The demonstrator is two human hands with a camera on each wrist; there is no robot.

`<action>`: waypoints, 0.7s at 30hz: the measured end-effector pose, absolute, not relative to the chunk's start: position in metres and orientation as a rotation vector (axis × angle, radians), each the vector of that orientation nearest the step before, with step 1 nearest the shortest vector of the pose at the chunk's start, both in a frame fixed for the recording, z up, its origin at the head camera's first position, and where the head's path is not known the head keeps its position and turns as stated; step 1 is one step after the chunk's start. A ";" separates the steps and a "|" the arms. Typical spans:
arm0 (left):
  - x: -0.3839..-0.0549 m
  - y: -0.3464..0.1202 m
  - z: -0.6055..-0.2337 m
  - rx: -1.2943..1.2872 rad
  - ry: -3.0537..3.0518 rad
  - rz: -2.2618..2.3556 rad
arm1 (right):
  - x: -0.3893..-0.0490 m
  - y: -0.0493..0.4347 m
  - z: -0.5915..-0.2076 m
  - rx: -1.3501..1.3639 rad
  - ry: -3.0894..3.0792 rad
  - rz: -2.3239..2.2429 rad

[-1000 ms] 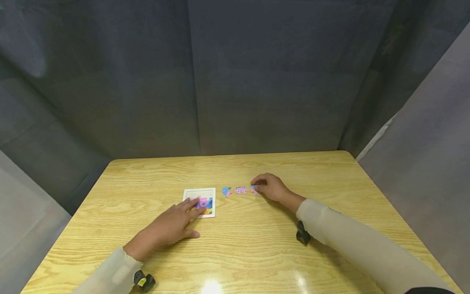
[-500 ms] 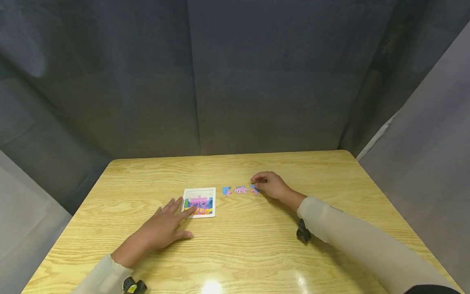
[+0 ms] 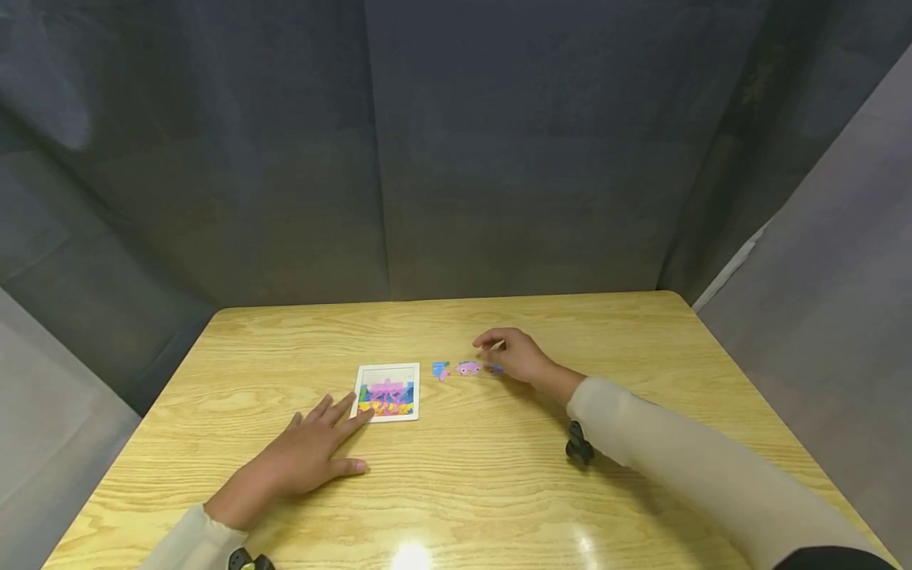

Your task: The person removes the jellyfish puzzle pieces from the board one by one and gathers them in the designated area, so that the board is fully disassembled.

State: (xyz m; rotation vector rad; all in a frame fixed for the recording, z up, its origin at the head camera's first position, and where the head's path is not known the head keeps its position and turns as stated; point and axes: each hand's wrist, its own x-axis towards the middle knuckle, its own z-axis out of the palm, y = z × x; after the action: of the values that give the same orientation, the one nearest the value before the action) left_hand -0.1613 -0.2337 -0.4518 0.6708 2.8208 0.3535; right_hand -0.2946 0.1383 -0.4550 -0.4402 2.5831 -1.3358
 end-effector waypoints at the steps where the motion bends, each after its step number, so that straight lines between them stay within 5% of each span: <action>1: -0.161 -0.234 -0.452 0.671 2.817 0.359 | -0.294 0.136 -0.454 -0.448 2.577 -1.342; 21: -0.161 -0.236 -0.452 0.689 2.804 0.369 | -0.280 0.077 -0.448 -0.555 2.519 -1.342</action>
State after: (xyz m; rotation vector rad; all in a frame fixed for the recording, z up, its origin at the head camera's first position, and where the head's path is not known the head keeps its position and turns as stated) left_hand -0.1607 -0.2362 -0.4519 0.6888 2.8039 0.3694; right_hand -0.2796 0.0767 -0.4478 -0.5554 2.5190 -1.3423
